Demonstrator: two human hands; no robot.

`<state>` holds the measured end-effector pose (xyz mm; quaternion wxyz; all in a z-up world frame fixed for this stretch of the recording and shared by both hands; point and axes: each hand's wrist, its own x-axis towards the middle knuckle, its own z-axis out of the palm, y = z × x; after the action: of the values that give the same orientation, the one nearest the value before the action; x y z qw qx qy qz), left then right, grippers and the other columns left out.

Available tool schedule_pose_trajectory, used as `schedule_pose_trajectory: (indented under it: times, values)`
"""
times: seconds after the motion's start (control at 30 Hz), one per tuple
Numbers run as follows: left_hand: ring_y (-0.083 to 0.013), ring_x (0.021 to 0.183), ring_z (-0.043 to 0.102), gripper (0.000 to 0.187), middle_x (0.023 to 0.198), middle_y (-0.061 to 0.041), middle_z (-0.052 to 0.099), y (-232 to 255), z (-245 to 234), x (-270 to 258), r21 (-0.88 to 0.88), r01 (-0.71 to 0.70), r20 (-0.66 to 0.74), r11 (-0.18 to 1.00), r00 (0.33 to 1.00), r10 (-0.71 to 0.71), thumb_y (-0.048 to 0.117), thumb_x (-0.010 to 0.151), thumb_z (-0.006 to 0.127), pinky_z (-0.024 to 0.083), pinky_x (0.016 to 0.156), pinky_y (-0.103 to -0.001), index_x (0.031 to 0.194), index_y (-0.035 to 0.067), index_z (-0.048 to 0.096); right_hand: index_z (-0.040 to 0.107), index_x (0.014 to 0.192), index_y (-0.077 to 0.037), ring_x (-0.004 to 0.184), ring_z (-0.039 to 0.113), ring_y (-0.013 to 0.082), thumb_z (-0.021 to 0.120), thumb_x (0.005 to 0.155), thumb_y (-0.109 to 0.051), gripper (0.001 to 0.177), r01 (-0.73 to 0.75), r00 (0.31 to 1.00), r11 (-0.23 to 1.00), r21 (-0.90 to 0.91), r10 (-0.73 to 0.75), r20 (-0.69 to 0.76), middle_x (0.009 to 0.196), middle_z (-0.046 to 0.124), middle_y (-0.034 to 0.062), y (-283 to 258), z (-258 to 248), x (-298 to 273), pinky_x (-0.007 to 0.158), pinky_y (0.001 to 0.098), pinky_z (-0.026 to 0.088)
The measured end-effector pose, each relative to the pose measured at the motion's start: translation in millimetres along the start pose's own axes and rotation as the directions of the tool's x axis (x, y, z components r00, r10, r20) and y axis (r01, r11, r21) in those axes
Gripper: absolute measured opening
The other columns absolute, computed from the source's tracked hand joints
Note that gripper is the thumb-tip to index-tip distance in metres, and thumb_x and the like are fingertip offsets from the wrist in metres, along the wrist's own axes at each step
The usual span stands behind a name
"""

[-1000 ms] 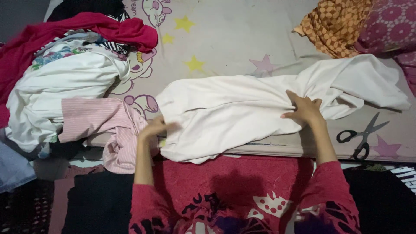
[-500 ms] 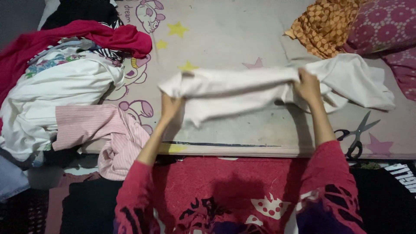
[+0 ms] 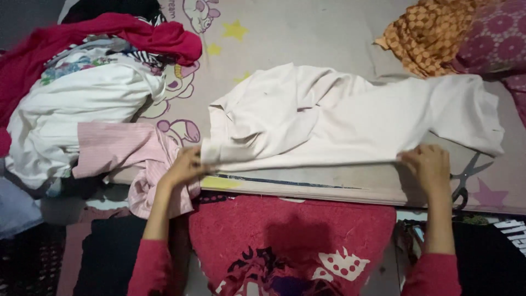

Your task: The person folds a white long-sleeved shirt and a pink striped shirt on a bed. They use scissors to trim small threads from the garments before folding them neatly and stacking them.

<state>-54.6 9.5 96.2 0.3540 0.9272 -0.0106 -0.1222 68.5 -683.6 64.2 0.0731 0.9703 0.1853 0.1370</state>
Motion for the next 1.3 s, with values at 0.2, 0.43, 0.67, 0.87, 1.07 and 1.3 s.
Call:
schedule_pose_trajectory:
  times: [0.2,0.43,0.67,0.87,1.07,1.3]
  values:
    - [-0.0330,0.149,0.030,0.067,0.144,-0.008,0.051,-49,37,-10,0.347,-0.140,-0.019,0.927,0.987,0.157,0.048,0.068,0.083,0.011,0.116,-0.061,0.132,0.036,0.068,0.080,0.100,-0.040,0.122,0.057,0.0354,0.061,0.082,-0.072,0.041,-0.162,0.907,0.974,-0.155,0.209,0.366,0.121,0.068,0.0032,-47,0,11,0.097,0.0502,0.047]
    - [-0.0348,0.159,0.006,0.095,0.174,0.001,0.013,3,23,-9,0.464,-0.072,0.426,0.883,0.892,-0.152,0.036,0.069,0.085,0.005,0.116,-0.073,0.154,0.029,0.044,0.075,0.121,-0.007,0.120,0.063,0.0429,0.066,0.100,-0.020,0.026,0.104,0.994,0.807,0.581,-0.101,-0.037,0.117,0.071,0.0212,-179,-59,98,0.110,0.0537,0.044]
    - [-0.0443,0.122,0.058,0.053,0.118,-0.022,0.068,-13,37,53,-0.197,0.034,-0.004,0.980,0.999,-0.035,0.045,0.097,0.050,0.043,0.102,-0.058,0.130,0.005,0.059,0.064,0.136,-0.015,0.124,0.054,0.0339,0.044,0.113,-0.046,0.043,-0.088,0.995,0.866,0.492,0.055,0.081,0.112,0.066,0.0127,-184,15,104,0.119,0.0679,0.015]
    - [-0.0366,0.105,0.071,0.058,0.103,-0.019,0.075,43,58,90,-0.401,0.195,-0.121,0.895,0.957,-0.263,0.062,0.094,0.061,0.053,0.086,-0.047,0.112,0.008,0.076,0.075,0.115,-0.026,0.104,0.066,0.0297,0.045,0.107,-0.062,0.048,-0.165,0.970,0.917,0.364,0.084,0.227,0.094,0.075,0.0063,-146,-28,52,0.111,0.0639,0.026]
    - [-0.0304,0.119,0.063,0.023,0.123,-0.015,0.066,-24,119,156,-0.878,0.108,0.090,0.467,0.994,-0.062,0.031,0.102,0.063,0.049,0.099,-0.054,0.120,0.017,0.054,0.068,0.126,-0.033,0.112,0.062,0.0266,0.057,0.098,-0.052,0.036,-0.201,0.940,0.966,0.162,0.144,0.308,0.103,0.073,0.0004,-129,-11,9,0.108,0.0653,0.029]
    - [-0.0193,0.088,0.050,0.050,0.106,-0.005,0.042,35,63,106,-0.791,0.111,0.071,0.602,0.993,-0.089,0.018,0.090,0.078,0.051,0.064,-0.030,0.117,0.019,0.037,0.070,0.123,-0.024,0.119,0.059,0.0315,0.066,0.096,-0.033,0.029,-0.232,0.954,0.967,0.104,0.206,0.216,0.105,0.072,0.0053,-152,-16,11,0.108,0.0639,0.020]
